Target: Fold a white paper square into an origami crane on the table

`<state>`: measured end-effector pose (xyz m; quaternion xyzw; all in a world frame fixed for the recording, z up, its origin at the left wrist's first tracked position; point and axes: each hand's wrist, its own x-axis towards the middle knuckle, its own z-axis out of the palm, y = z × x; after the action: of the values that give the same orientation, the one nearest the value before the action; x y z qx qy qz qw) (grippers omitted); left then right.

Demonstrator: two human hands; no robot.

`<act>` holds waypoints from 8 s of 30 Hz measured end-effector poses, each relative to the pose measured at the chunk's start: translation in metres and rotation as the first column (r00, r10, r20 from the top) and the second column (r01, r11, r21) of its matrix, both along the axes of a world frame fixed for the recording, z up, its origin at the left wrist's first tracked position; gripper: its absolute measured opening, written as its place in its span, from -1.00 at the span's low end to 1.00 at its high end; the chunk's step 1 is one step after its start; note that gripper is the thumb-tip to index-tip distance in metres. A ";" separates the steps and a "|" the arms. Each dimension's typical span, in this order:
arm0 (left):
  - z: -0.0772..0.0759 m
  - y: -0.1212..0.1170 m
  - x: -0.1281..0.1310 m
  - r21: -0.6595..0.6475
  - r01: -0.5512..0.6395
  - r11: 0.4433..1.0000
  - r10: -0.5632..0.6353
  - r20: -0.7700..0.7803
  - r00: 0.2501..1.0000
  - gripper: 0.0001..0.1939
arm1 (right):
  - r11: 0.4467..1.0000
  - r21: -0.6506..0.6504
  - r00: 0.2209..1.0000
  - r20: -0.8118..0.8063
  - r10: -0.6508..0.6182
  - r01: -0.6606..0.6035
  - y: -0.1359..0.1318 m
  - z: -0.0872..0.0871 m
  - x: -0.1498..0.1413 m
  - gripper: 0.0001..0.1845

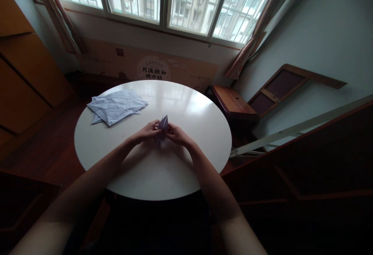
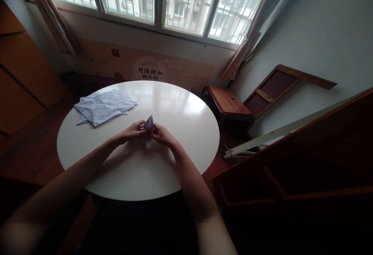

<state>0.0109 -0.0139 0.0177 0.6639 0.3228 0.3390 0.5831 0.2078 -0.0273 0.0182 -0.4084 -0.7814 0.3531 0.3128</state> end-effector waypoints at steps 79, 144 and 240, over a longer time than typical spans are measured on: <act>-0.006 0.006 -0.001 0.140 0.034 0.990 -0.028 -0.043 0.999 -0.56 | 1.000 0.009 1.000 0.012 0.007 -0.007 -0.001 0.002 0.001 -0.70; 0.007 -0.001 -0.003 0.141 0.043 0.989 -0.036 -0.054 0.998 -0.60 | 1.000 0.013 0.999 0.033 0.010 -0.010 -0.003 0.006 -0.002 -0.76; 0.006 0.000 -0.003 0.145 0.058 0.988 -0.051 -0.051 0.997 -0.59 | 0.999 0.010 0.999 0.017 0.039 -0.039 -0.005 0.008 -0.001 -0.71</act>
<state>0.0084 -0.0141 0.0233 0.7214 0.2925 0.3298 0.5342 0.2063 -0.0319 0.0266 -0.3943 -0.7937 0.3518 0.3013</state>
